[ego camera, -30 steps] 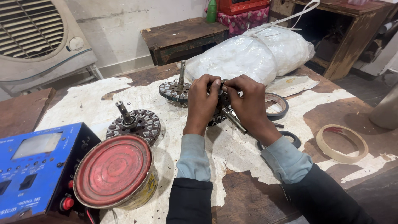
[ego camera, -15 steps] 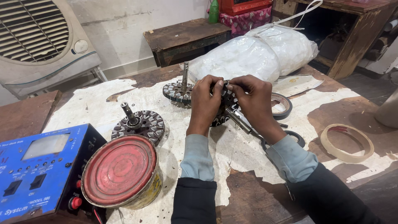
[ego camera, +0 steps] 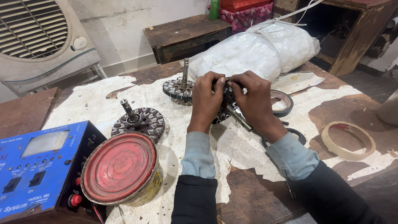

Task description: The person sits at a workbench fitting small white plastic pieces into the toothed metal disc of a rotary tool assembly, pressing each piece into place by hand and occasionally using pliers to adjust parts. They work through the disc slots one at a time, with other similar disc assemblies and a shaft lying on the bench.

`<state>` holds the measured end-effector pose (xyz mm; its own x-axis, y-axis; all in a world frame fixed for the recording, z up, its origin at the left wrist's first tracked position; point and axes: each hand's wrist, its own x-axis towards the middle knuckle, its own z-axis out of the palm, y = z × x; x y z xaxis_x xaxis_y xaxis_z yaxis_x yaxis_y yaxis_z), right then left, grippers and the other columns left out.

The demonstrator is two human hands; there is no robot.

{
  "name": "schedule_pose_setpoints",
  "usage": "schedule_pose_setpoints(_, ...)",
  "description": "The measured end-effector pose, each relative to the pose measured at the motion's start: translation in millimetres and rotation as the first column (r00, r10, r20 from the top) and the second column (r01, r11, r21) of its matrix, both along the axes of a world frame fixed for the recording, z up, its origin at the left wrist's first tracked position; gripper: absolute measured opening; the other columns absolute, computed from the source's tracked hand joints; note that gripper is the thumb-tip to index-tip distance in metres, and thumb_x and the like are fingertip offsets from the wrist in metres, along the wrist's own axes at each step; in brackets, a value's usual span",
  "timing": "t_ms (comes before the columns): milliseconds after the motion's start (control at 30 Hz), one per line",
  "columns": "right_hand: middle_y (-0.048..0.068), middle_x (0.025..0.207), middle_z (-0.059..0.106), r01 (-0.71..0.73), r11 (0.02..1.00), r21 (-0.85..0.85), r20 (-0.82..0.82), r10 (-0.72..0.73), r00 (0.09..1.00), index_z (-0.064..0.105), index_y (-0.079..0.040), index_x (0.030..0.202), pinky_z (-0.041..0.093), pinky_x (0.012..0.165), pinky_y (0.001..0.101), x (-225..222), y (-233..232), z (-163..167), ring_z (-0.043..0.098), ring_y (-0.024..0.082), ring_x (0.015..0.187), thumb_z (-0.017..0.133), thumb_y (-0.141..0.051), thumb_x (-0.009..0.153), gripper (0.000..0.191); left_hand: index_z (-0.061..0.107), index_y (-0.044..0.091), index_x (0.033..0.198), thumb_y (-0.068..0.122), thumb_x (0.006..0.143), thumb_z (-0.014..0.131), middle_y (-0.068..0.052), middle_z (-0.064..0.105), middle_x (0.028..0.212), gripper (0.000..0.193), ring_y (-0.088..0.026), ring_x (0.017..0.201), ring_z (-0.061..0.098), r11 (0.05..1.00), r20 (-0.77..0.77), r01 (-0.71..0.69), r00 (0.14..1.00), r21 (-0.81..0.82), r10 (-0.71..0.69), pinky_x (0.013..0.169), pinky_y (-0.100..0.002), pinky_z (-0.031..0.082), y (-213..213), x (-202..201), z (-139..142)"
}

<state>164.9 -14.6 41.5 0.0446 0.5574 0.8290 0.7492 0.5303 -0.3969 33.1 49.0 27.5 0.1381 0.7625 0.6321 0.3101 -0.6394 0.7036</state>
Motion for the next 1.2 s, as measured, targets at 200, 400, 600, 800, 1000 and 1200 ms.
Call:
schedule_pose_setpoints(200, 0.014, 0.087, 0.072, -0.004, 0.999, 0.041, -0.008, 0.004, 1.0, 0.074, 0.003, 0.1, 0.058, 0.066, 0.0329, 0.8, 2.0, -1.2, 0.074, 0.023, 0.073, 0.073, -0.002, 0.094, 0.008, 0.073, 0.004, 0.098, 0.022, 0.097, 0.064, -0.012, 0.073, 0.094, 0.02, -0.026, 0.097, 0.066, 0.999, 0.002, -0.005, 1.0, 0.037, 0.005, 0.087, -0.041, 0.052, -0.6, 0.8, -0.4)
schedule_pose_setpoints(400, 0.015, 0.088, 0.071, 0.002, 1.0, 0.029, 0.026, -0.003, 1.0, 0.073, 0.004, 0.099, 0.055, 0.059, 0.0334, 0.6, 0.2, -0.7, 0.072, 0.024, 0.07, 0.071, 0.0, 0.094, 0.007, 0.073, 0.006, 0.099, 0.023, 0.098, 0.062, -0.011, 0.072, 0.094, 0.02, -0.024, 0.094, 0.067, 0.999, -0.027, -0.01, 1.0, -0.047, 0.009, 0.085, -0.04, 0.053, -2.2, 2.5, 1.2)
schedule_pose_setpoints(600, 0.016, 0.089, 0.07, 0.016, 0.996, 0.093, 0.101, -0.025, 0.995, 0.071, 0.005, 0.098, 0.055, 0.064, 0.0363, -1.6, -3.3, -0.4, 0.071, 0.026, 0.074, 0.071, 0.001, 0.094, 0.006, 0.073, 0.005, 0.098, 0.022, 0.098, 0.063, -0.01, 0.074, 0.095, 0.019, -0.025, 0.096, 0.066, 0.999, -0.033, -0.014, 0.999, 0.041, 0.015, 0.086, -0.041, 0.052, -1.8, 3.5, 1.3)
schedule_pose_setpoints(800, 0.014, 0.086, 0.071, -0.011, 0.998, 0.069, -0.018, 0.012, 1.0, 0.07, 0.004, 0.094, 0.057, 0.067, 0.0342, -2.8, 0.0, -2.0, 0.073, 0.023, 0.074, 0.073, -0.002, 0.094, 0.006, 0.073, 0.005, 0.098, 0.021, 0.098, 0.063, -0.01, 0.074, 0.095, 0.019, -0.025, 0.096, 0.066, 0.999, -0.03, -0.009, 0.999, 0.045, 0.01, 0.086, -0.041, 0.052, -1.1, 2.1, -0.5)
schedule_pose_setpoints(1000, 0.014, 0.086, 0.072, -0.017, 0.999, 0.043, 0.005, 0.017, 1.0, 0.073, 0.003, 0.096, 0.056, 0.064, 0.0336, 1.1, 3.4, -4.7, 0.073, 0.023, 0.074, 0.075, -0.001, 0.094, 0.005, 0.072, 0.005, 0.098, 0.021, 0.097, 0.063, -0.011, 0.072, 0.094, 0.018, -0.026, 0.095, 0.066, 0.999, -0.03, -0.021, 0.999, 0.05, 0.023, 0.085, -0.041, 0.052, -0.6, 0.6, -1.0)
schedule_pose_setpoints(1200, 0.012, 0.088, 0.074, -0.071, 0.996, 0.056, -0.014, 0.072, 0.997, 0.075, 0.001, 0.097, 0.058, 0.07, 0.0315, 5.9, 5.2, -3.1, 0.076, 0.021, 0.079, 0.077, -0.001, 0.091, 0.007, 0.071, 0.007, 0.097, 0.025, 0.096, 0.063, -0.01, 0.071, 0.093, 0.019, -0.025, 0.093, 0.067, 0.999, 0.004, -0.045, 0.999, 0.02, 0.044, 0.082, -0.041, 0.052, -0.5, 0.1, -1.4)
